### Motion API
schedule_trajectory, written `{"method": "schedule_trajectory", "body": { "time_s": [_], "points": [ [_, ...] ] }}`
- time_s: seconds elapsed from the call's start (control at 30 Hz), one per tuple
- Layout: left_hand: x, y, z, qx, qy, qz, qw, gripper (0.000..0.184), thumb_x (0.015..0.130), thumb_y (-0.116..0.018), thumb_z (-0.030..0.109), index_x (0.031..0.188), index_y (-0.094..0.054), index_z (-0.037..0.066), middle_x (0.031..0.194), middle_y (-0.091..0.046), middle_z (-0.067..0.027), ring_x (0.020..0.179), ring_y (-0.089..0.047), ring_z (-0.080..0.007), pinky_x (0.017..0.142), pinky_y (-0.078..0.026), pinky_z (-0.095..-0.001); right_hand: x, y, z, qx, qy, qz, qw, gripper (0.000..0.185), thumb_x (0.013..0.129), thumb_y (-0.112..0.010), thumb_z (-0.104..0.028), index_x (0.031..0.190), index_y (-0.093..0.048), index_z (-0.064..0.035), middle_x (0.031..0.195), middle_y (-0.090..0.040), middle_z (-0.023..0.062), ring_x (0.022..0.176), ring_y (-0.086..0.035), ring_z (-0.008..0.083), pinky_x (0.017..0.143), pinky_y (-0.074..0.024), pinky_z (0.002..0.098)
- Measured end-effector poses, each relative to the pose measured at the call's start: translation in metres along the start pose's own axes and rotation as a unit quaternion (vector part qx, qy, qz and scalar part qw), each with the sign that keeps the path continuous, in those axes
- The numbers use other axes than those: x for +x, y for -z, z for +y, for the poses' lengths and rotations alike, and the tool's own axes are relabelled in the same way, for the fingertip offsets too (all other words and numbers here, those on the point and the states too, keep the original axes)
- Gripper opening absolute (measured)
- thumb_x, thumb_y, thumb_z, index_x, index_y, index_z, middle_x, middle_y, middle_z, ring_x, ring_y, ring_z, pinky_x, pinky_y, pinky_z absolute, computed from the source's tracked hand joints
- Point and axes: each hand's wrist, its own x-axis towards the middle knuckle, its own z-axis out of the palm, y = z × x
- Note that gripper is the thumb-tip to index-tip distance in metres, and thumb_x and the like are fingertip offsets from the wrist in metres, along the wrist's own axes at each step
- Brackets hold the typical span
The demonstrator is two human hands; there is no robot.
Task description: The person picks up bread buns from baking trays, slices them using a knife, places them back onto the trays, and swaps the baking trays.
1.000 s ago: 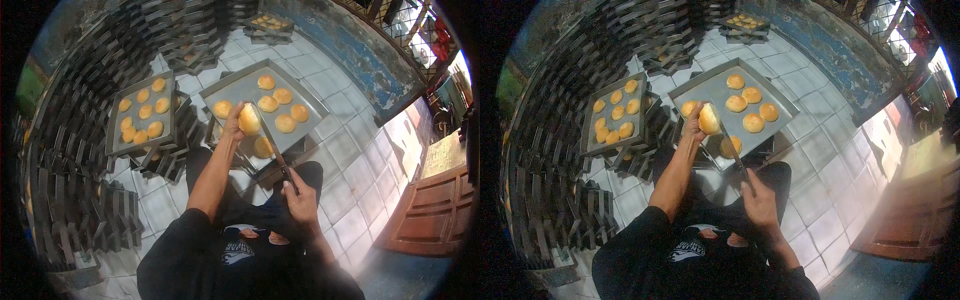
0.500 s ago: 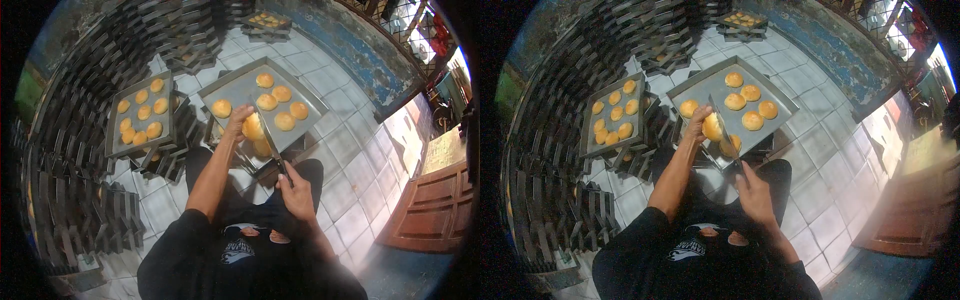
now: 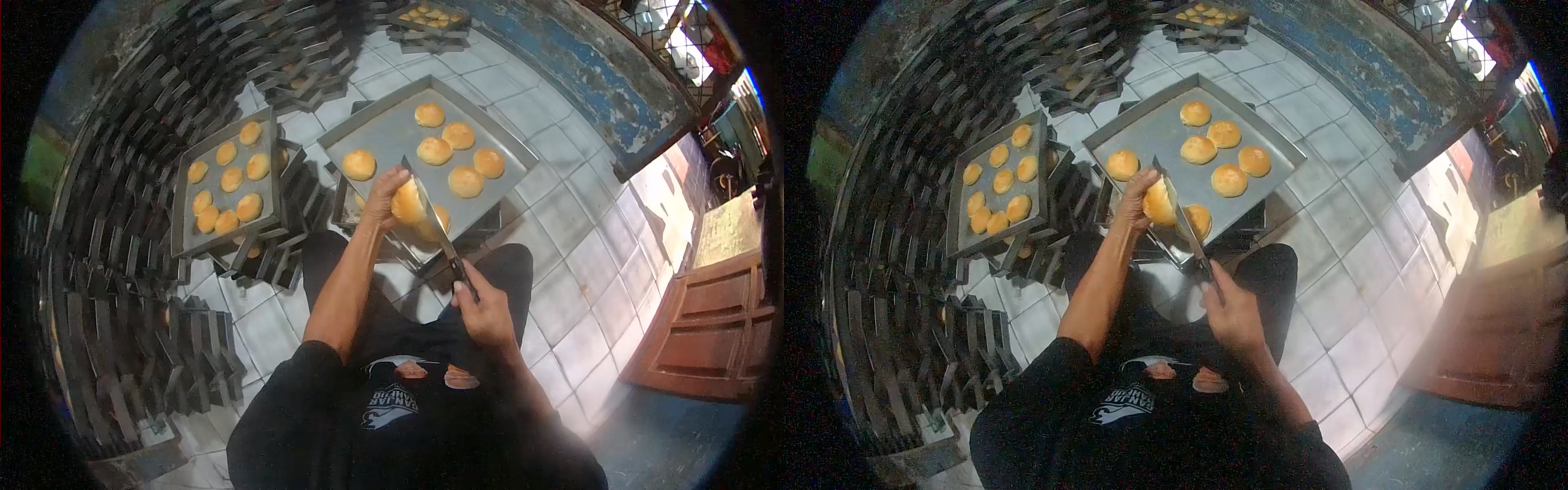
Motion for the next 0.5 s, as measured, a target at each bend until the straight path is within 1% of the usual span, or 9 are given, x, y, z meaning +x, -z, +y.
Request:
{"method": "schedule_trajectory", "body": {
  "time_s": [0.03, 0.07, 0.13, 0.17, 0.23, 0.33, 0.4, 0.43, 0.5],
  "points": [
    [-0.003, -0.005, -0.006, 0.002, 0.010, 0.004, 1.000, 0.025, 0.093, -0.076, 0.027, 0.104, -0.068, 0.005, 0.090, -0.071, -0.0060, 0.076, -0.071, -0.0168, 0.070, -0.062, -0.0321, 0.004, -0.002, -0.004, 0.008, -0.006, 0.000, 1.000, 0.050, 0.102, -0.062, -0.023, 0.147, -0.054, -0.0020, 0.078, -0.070, 0.0161, 0.069, -0.069, 0.0210, 0.071, -0.0547, 0.0357],
    [-0.007, -0.012, -0.015, 0.002, 0.013, 0.003, 1.000, 0.026, 0.093, -0.076, 0.027, 0.104, -0.068, 0.005, 0.090, -0.071, -0.0060, 0.076, -0.071, -0.0168, 0.070, -0.062, -0.0321, 0.015, -0.002, -0.013, -0.033, -0.011, 0.002, 0.999, 0.048, 0.103, -0.061, -0.022, 0.147, -0.054, -0.0030, 0.077, -0.069, 0.0155, 0.067, -0.067, 0.0203, 0.069, -0.0542, 0.0353],
    [-0.013, -0.033, -0.026, 0.011, 0.041, 0.021, 0.999, 0.021, 0.092, -0.078, 0.023, 0.100, -0.065, 0.009, 0.086, -0.068, -0.0023, 0.073, -0.068, -0.0148, 0.068, -0.058, -0.0307, 0.042, -0.005, -0.023, -0.022, 0.006, 0.003, 1.000, 0.048, 0.103, -0.060, -0.020, 0.147, -0.054, -0.0035, 0.077, -0.069, 0.0151, 0.067, -0.067, 0.0199, 0.069, -0.0541, 0.0347],
    [-0.011, -0.034, -0.025, 0.012, 0.039, 0.020, 0.999, 0.021, 0.092, -0.078, 0.023, 0.100, -0.065, 0.009, 0.086, -0.068, -0.0023, 0.073, -0.068, -0.0148, 0.068, -0.058, -0.0307, 0.051, -0.006, -0.026, -0.011, 0.024, 0.000, 1.000, 0.048, 0.103, -0.060, -0.019, 0.148, -0.054, -0.0041, 0.076, -0.069, 0.0147, 0.067, -0.067, 0.0194, 0.069, -0.0540, 0.0341],
    [-0.001, -0.028, -0.025, -0.039, 0.011, 0.066, 0.997, 0.021, 0.091, -0.078, 0.025, 0.098, -0.065, 0.010, 0.086, -0.068, -0.0024, 0.073, -0.068, -0.0148, 0.068, -0.058, -0.0303, 0.052, -0.002, -0.027, -0.017, 0.030, -0.007, 0.999, 0.046, 0.103, -0.058, -0.017, 0.148, -0.053, -0.0053, 0.076, -0.069, 0.0146, 0.069, -0.068, 0.0193, 0.069, -0.0538, 0.0338],
    [0.008, -0.010, 0.002, -0.042, 0.002, 0.060, 0.997, 0.021, 0.092, -0.077, 0.024, 0.099, -0.065, 0.009, 0.086, -0.068, -0.0034, 0.072, -0.068, -0.0157, 0.067, -0.060, -0.0318, 0.023, 0.006, -0.024, -0.041, 0.016, -0.026, 0.999, 0.047, 0.104, -0.058, -0.018, 0.148, -0.053, -0.0035, 0.078, -0.070, 0.0141, 0.071, -0.069, 0.0188, 0.071, -0.0544, 0.0332],
    [0.007, -0.006, 0.011, -0.063, -0.007, 0.059, 0.996, 0.021, 0.094, -0.075, 0.024, 0.100, -0.064, 0.007, 0.088, -0.068, -0.0051, 0.072, -0.068, -0.0168, 0.066, -0.060, -0.0332, 0.002, 0.010, -0.015, -0.017, -0.034, -0.045, 0.998, 0.047, 0.104, -0.058, -0.019, 0.147, -0.053, -0.0011, 0.083, -0.072, 0.0146, 0.073, -0.070, 0.0185, 0.073, -0.0553, 0.0328],
    [0.006, -0.006, 0.009, -0.063, -0.005, 0.060, 0.996, 0.021, 0.094, -0.075, 0.024, 0.100, -0.064, 0.007, 0.088, -0.068, -0.0051, 0.072, -0.068, -0.0168, 0.066, -0.060, -0.0332, 0.003, 0.009, -0.015, -0.017, -0.036, -0.045, 0.998, 0.047, 0.104, -0.058, -0.019, 0.147, -0.053, -0.0011, 0.083, -0.072, 0.0146, 0.073, -0.070, 0.0185, 0.073, -0.0553, 0.0328],
    [0.003, -0.008, 0.000, -0.022, 0.024, 0.008, 0.999, 0.028, 0.090, -0.079, 0.028, 0.104, -0.069, 0.006, 0.089, -0.071, -0.0063, 0.079, -0.072, -0.0201, 0.073, -0.062, -0.0365, 0.005, 0.006, -0.017, 0.016, -0.036, -0.026, 0.999, 0.047, 0.104, -0.060, -0.020, 0.146, -0.054, 0.0002, 0.087, -0.073, 0.0146, 0.074, -0.070, 0.0176, 0.075, -0.0553, 0.0316]
  ]
}}
